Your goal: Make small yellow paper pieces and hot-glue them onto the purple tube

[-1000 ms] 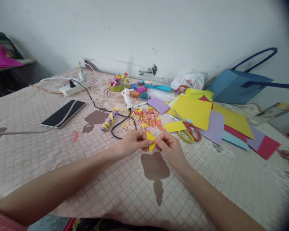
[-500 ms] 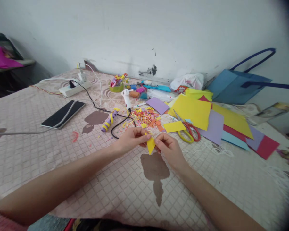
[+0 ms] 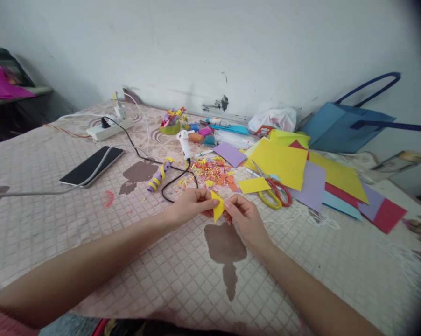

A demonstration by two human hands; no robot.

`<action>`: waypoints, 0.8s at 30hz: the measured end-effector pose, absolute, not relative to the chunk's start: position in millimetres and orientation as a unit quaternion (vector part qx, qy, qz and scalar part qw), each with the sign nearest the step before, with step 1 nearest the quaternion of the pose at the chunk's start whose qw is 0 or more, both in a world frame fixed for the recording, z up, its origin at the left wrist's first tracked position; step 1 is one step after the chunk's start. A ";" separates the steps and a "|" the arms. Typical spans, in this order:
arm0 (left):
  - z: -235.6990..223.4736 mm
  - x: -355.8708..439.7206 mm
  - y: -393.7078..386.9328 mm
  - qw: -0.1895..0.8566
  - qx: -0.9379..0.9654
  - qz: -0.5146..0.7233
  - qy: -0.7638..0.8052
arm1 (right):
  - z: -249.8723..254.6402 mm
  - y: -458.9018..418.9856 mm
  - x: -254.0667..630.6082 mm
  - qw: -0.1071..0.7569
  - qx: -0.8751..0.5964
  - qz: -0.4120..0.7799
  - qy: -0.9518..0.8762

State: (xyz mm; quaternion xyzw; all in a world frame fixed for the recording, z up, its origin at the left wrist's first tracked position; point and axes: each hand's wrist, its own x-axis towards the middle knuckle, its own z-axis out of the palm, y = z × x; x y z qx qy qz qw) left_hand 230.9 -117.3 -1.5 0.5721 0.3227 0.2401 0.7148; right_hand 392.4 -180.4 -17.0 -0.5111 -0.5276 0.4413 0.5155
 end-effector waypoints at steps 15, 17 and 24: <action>-4.6 230.9 -115.7 0.677 0.592 0.261 0.351 | -18.8 -180.5 393.2 0.469 -0.526 0.461 -0.539; -4.3 230.9 -115.9 0.683 0.590 0.256 0.346 | -20.0 -180.2 393.3 0.475 -0.526 0.451 -0.542; -2.0 230.6 -116.6 0.680 0.589 0.258 0.352 | -17.7 -181.2 392.5 0.463 -0.530 0.458 -0.543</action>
